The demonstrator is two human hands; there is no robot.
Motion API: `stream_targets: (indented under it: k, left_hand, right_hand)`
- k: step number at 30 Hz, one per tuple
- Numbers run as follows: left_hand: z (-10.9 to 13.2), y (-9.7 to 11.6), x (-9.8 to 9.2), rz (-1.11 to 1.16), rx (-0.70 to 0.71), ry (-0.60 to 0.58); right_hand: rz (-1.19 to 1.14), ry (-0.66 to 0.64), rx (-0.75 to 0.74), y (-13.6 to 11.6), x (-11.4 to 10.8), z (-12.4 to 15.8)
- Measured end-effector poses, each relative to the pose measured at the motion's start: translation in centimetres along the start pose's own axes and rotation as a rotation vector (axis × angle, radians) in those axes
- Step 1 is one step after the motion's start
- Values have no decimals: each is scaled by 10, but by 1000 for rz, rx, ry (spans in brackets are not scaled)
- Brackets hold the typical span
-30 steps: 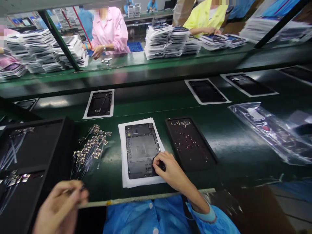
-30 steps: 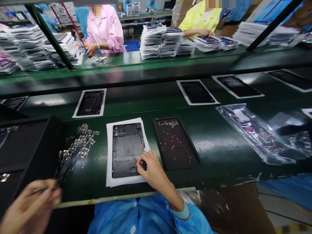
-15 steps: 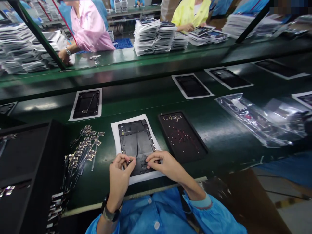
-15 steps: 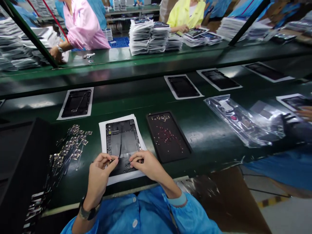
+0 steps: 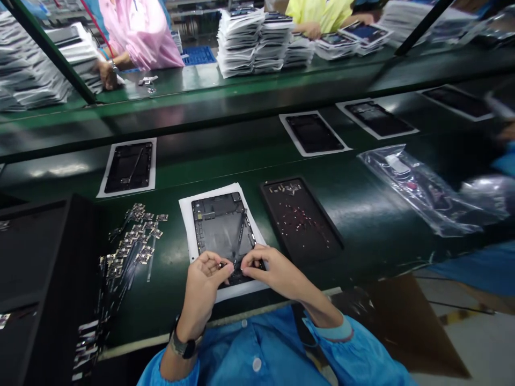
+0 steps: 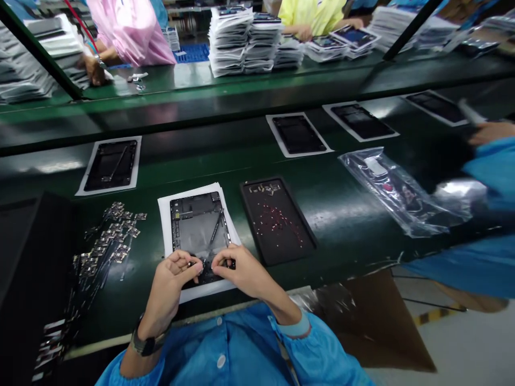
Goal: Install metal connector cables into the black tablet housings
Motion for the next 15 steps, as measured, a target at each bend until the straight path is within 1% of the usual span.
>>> stream_targets:
  k: [6, 12, 15]
  left_hand:
    - [-4, -5, 7, 20, 2, -7]
    - [-4, -5, 12, -17, -46, -21]
    - [-3, -5, 13, -42, -47, -18]
  right_hand:
    - [-1, 15, -17, -1, -2, 2]
    - [-25, 18, -18, 1, -3, 1]
    - [-29, 23, -30, 0, -4, 1]
Point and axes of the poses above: each hand's wrist, its own z-axis away from the middle knuckle, its own x-axis out of the palm, y = z × x, the point moved 4 cm from there along -z, towards the middle knuckle, and after that the axes turned 1 degree about -y, right-handed, at the moved point
